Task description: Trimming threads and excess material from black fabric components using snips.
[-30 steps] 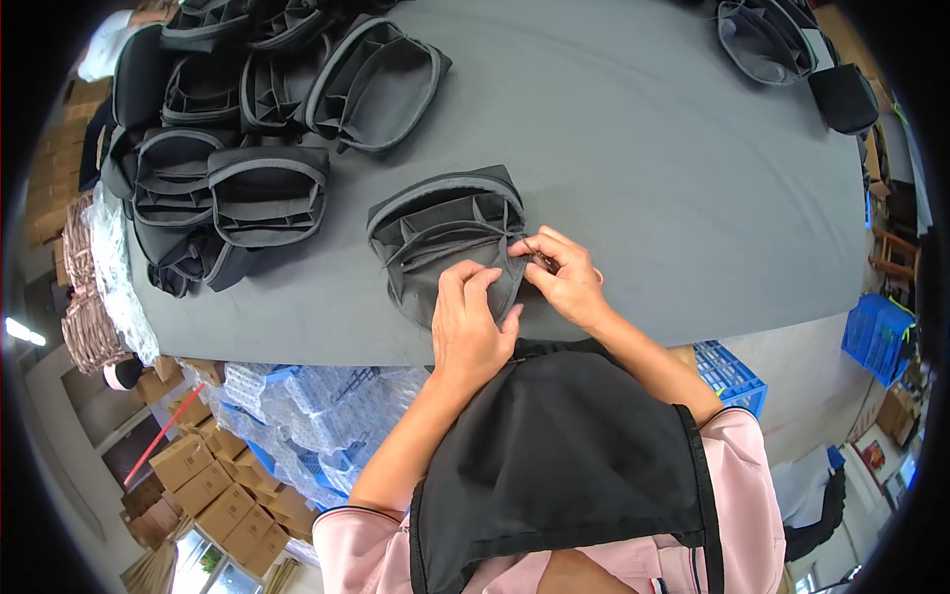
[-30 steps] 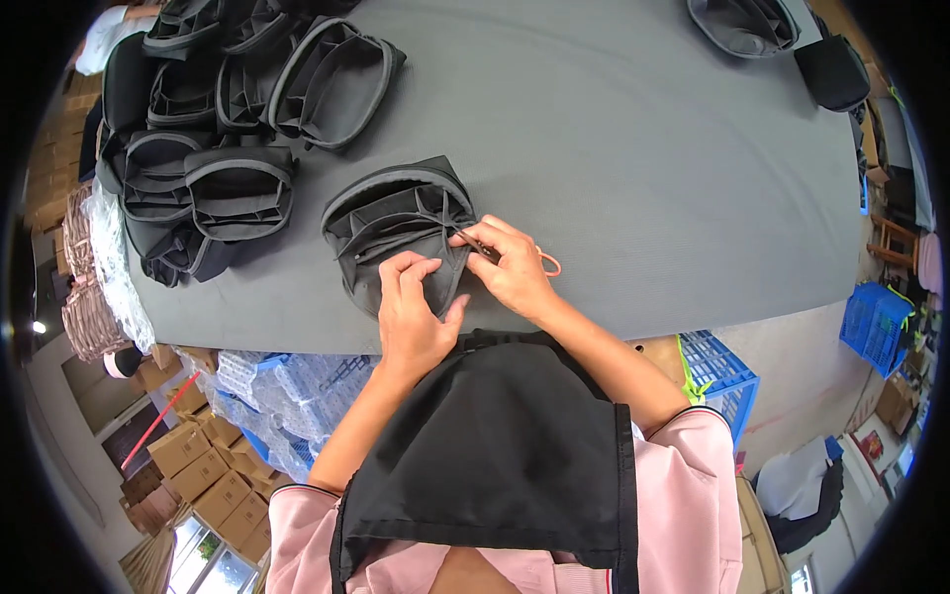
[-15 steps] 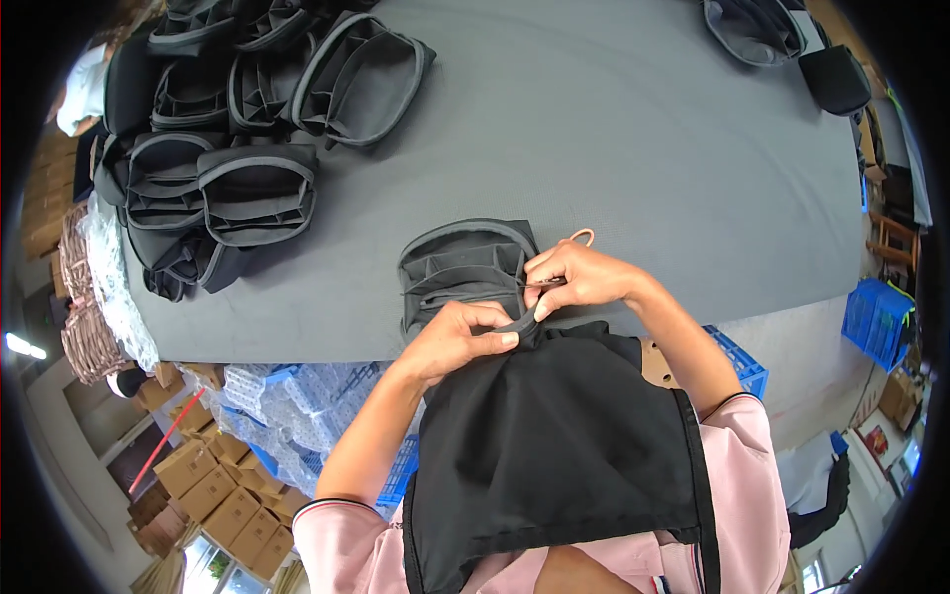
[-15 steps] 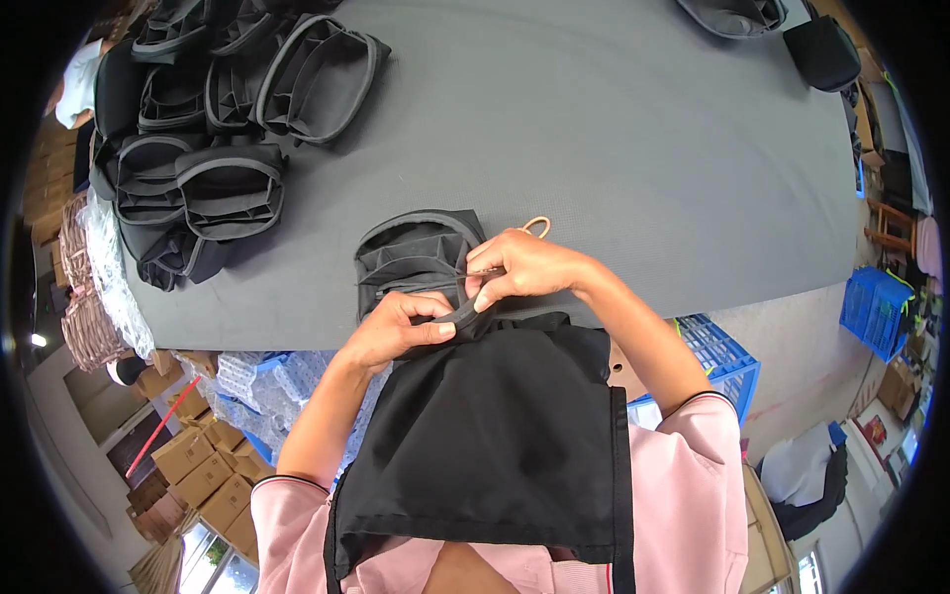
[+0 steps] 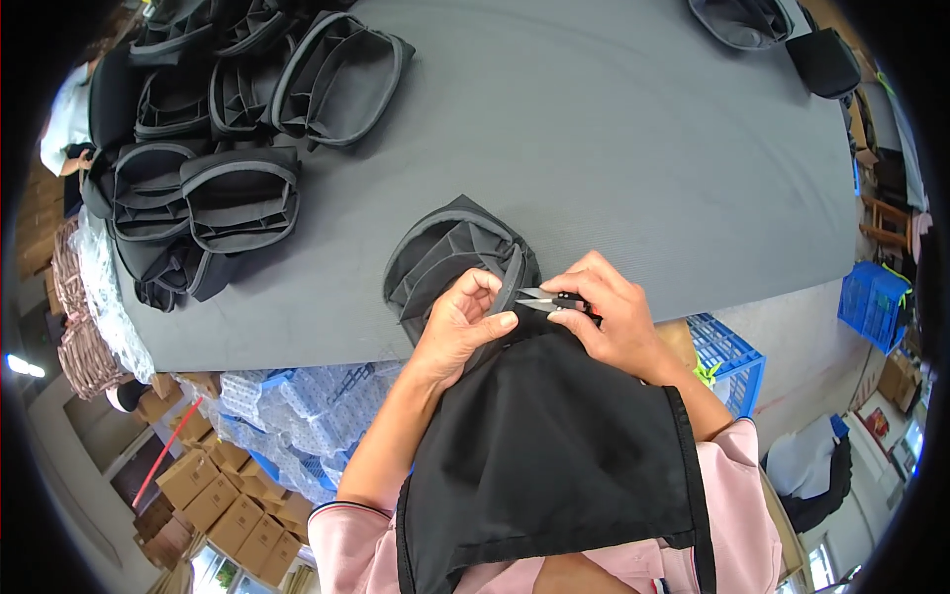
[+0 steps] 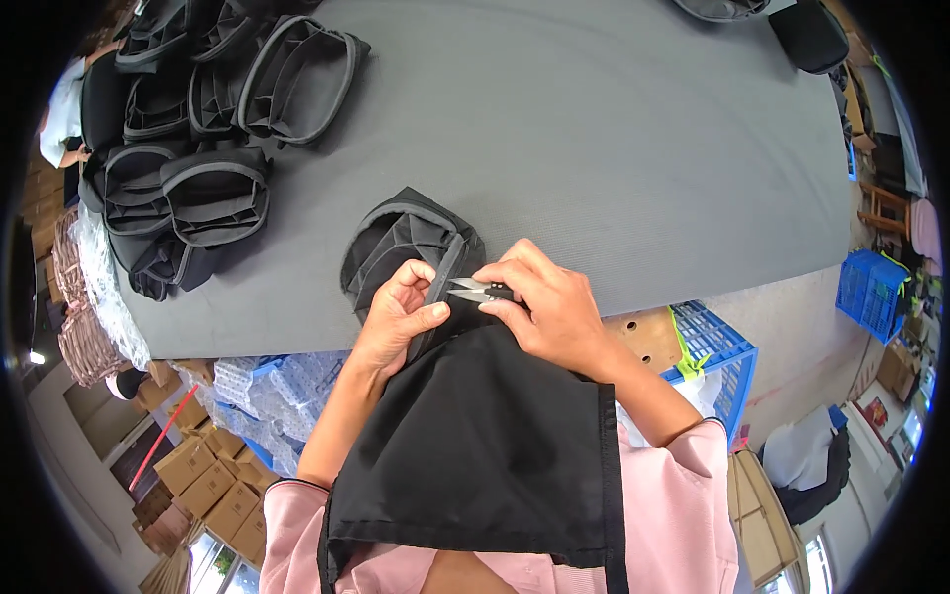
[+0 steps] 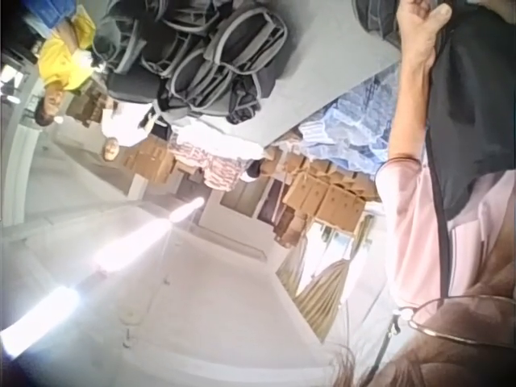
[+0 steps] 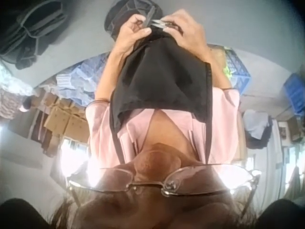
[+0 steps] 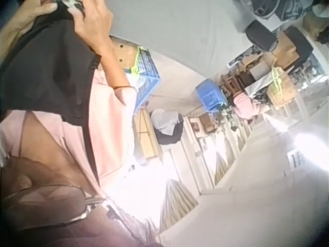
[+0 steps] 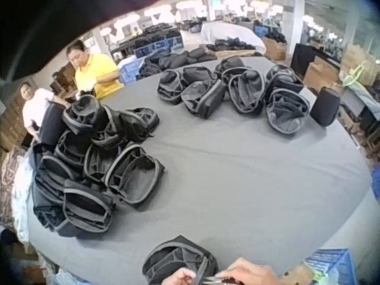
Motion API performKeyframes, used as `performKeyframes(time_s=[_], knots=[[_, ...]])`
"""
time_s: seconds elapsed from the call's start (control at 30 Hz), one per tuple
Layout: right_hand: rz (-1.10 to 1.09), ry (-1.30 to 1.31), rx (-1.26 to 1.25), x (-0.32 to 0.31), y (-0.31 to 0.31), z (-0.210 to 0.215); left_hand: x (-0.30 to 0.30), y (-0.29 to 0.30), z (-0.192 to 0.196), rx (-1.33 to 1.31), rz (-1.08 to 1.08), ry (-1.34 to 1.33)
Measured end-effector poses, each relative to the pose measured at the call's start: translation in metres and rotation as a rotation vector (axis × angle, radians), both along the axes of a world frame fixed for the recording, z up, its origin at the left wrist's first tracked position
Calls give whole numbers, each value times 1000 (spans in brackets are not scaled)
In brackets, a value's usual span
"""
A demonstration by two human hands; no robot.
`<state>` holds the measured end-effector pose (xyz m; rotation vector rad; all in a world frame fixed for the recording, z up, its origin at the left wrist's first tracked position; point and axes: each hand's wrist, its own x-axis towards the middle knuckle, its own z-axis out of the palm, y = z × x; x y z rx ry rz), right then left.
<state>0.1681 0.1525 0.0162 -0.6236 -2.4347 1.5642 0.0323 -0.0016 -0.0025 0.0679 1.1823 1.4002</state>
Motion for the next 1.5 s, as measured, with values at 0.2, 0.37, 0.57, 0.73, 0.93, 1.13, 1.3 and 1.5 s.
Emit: performKeyframes(time_s=[0.2,0.37,0.57,0.73,0.93,1.13,1.3,1.5], knots=[[120,104,252,-9,4,1,3,1,4,-8,-8,-12],[66,131,248,-5,0,-2,4,-4,0,2,27,-19],[-78,19,-735,-3,-8,-22,-1,11,16,-74,53,-153],[-193,110,-859,15,-11,-23,5,9,17,-119,85,-90],[-212,61,-625,8,-12,-19,7,9,22,-61,135,-142],[-241,140,-461,-1,-15,-16,8,3,18,-59,130,-160],[-163,92,-198,-4,-7,-9,11,3,18,-85,146,-142],[-326,246,-364,-5,-14,6,-10,31,21,-126,601,-205]])
